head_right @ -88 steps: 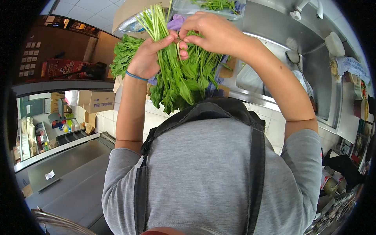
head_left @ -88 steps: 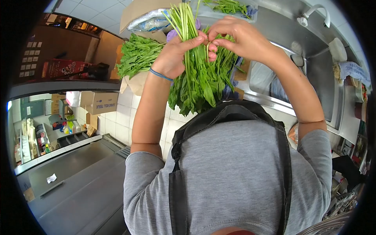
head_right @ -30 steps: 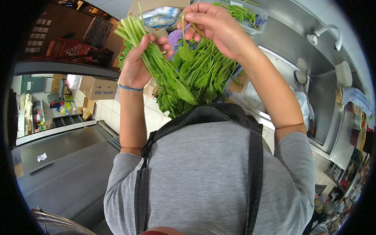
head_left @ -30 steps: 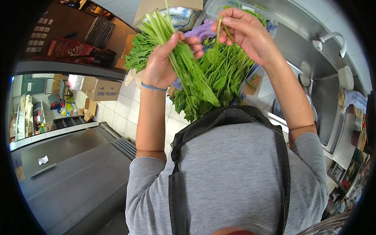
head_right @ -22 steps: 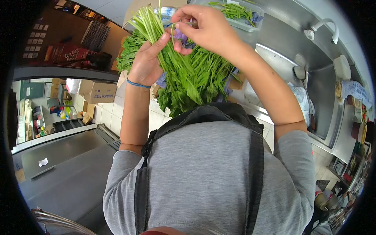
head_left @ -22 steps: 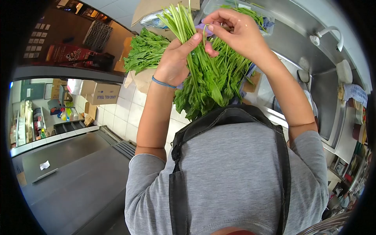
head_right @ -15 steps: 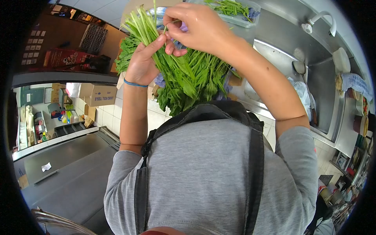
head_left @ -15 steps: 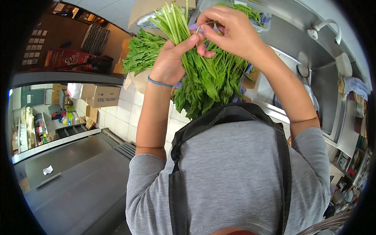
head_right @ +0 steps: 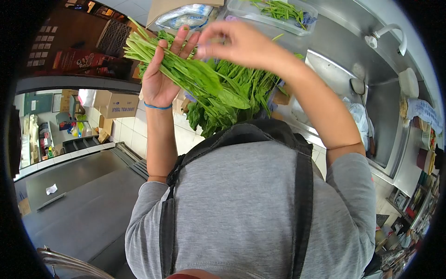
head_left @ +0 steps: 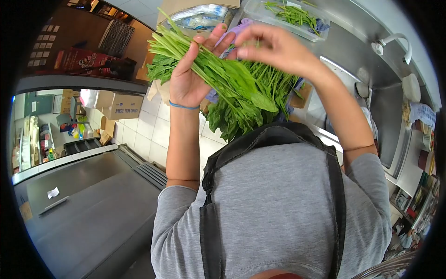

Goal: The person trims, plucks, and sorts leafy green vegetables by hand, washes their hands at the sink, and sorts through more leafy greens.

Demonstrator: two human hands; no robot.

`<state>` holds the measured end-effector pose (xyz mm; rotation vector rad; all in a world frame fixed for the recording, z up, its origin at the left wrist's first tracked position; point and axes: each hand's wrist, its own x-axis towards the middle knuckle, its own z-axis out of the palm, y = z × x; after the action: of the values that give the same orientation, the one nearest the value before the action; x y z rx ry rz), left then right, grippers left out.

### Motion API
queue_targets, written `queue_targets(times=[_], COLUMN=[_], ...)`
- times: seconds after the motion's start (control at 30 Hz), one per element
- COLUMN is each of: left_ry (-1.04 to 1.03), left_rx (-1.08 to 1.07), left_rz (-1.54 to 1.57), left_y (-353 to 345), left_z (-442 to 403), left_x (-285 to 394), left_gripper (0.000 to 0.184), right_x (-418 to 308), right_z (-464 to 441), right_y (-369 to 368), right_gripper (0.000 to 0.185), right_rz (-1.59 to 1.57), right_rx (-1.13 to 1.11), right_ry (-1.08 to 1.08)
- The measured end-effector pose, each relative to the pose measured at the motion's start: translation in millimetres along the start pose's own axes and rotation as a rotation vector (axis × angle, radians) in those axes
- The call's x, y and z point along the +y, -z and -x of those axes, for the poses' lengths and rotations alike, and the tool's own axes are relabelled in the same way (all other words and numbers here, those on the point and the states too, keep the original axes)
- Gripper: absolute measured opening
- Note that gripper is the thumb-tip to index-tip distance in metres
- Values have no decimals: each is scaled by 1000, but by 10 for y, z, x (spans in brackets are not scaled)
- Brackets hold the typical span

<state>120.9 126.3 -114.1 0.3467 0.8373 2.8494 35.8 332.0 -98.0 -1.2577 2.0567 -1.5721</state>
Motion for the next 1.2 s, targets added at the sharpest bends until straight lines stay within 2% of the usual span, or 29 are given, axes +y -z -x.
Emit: queue_targets(times=[0.07,0.1,0.17,0.27,0.4,0.5,0.7,0.8,0.87,0.93,1.0,1.07,1.1,1.13,1.17,1.2], left_ry=[-31,-55,-72,-85,-68,-55,-27,-72,-98,-135,-195,-231,-262,-292,-342,-353], left_rx=[-10,-24,-21,-3,49,54,106,130,129,133,124,136,142,148,235,244], left_rz=[-23,-45,-49,-31,0,-4,-20,7,32,53,128,173,260,346,278,273], left_y=[30,48,90,98,116,127,125,202,212,236,273,311,346,375,357,340], left_z=[14,21,38,49,43,21,0,-3,23,67,123,197,244,295,326,364], left_x=[7,11,9,-5,-26,-42,-39,-4,62,151,260,381,442,487,532,556], left_gripper=[24,27,27,25,22,22,29,31,31,31,28,27,26,25,23,23], right_x=[-104,-55,75,11,59,131,174,303,346,305,545,1399,1571,1701,1855,2162], right_z=[97,93,105,115,96,64,54,-1,-70,-218,-396,-592,-610,-628,-638,-613], right_y=[-96,-133,-235,-311,-366,-300,-229,-42,255,512,889,1609,1724,1782,1849,1967], right_gripper=[24,24,23,21,22,24,19,18,21,10,13,22,22,28,35,35], right_rz=[-32,-35,-308,-495,-387,-362,-413,-424,-290,-292,75,145,137,497,855,846], right_rx=[-153,-161,-137,-71,6,-66,-18,89,249,487,695,743,729,677,610,600], right_ry=[-158,-154,-201,-226,-146,-178,-248,-369,-254,-325,-115,-112,-110,-183,-249,-242])
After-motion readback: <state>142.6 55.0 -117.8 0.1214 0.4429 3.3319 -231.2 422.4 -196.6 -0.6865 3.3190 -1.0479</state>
